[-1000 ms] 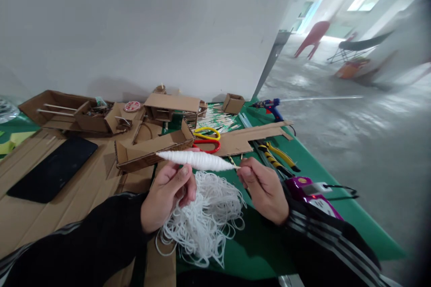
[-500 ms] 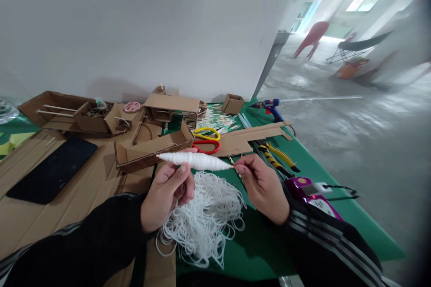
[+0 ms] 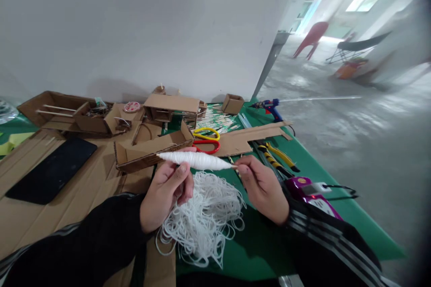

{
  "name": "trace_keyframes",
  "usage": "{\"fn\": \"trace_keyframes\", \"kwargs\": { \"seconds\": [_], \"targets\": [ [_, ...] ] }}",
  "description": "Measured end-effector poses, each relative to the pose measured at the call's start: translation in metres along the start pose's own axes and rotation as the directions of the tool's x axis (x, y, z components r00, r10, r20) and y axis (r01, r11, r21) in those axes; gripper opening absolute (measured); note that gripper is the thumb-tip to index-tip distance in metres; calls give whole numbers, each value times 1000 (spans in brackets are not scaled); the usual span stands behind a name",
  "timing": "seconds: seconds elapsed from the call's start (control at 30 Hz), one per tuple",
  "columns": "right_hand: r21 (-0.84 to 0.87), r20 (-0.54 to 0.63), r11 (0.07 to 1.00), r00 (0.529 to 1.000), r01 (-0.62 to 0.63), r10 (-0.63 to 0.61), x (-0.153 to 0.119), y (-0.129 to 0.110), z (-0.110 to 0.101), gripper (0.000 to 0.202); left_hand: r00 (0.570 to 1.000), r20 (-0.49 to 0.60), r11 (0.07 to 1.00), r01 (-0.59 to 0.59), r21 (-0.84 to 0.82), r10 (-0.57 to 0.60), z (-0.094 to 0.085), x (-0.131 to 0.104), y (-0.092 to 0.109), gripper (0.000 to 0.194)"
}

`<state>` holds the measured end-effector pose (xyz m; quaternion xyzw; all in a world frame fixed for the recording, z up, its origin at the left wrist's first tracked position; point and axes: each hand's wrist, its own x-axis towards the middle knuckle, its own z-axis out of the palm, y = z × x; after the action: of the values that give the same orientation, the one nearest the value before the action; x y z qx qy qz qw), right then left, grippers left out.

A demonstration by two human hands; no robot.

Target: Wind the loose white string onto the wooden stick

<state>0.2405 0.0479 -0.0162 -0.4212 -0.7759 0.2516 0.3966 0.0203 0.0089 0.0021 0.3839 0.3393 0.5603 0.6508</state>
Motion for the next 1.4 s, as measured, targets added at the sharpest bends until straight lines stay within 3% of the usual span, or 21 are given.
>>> {"fn": "trace_keyframes", "kwargs": {
  "seconds": [0.13, 0.3, 0.47, 0.63, 0.8, 1.0, 1.2, 1.4],
  "targets": [
    [63, -12, 997, 999, 36, -35, 1, -1, 1, 4, 1000, 4, 1000, 5, -10, -5, 0, 0, 0, 48],
    [-23, 17, 999, 999, 37, -37, 1, 1, 0, 22, 1000, 8, 1000, -10, -14, 10, 1, 1, 1, 48],
    [100, 10, 995, 1000, 18, -19, 0, 1, 2, 6, 1000, -3, 1000, -28, -9, 28, 0, 1, 2, 48],
    [-31, -13, 998, 998, 61, -61, 0, 1, 1, 19, 1000, -9, 1000, -26, 5, 26, 0, 2, 3, 48],
    [61, -36, 996, 998, 61, -59, 1, 0, 1, 3, 999, -17, 999, -32, -4, 32, -3, 3, 3, 46],
    [118, 52, 992, 998, 36, -42, 1, 0, 5, 13, 999, -23, 999, -38, -4, 38, -2, 4, 2, 41],
    [-9, 47, 996, 995, 85, -84, 3, -2, 6, 9, 998, -33, 998, -55, -8, 55, -1, 3, 6, 45],
    [-64, -42, 983, 983, 173, -176, 5, 0, 2, 8, 998, -31, 998, -60, -2, 60, -1, 5, 8, 44]
  ]
}}
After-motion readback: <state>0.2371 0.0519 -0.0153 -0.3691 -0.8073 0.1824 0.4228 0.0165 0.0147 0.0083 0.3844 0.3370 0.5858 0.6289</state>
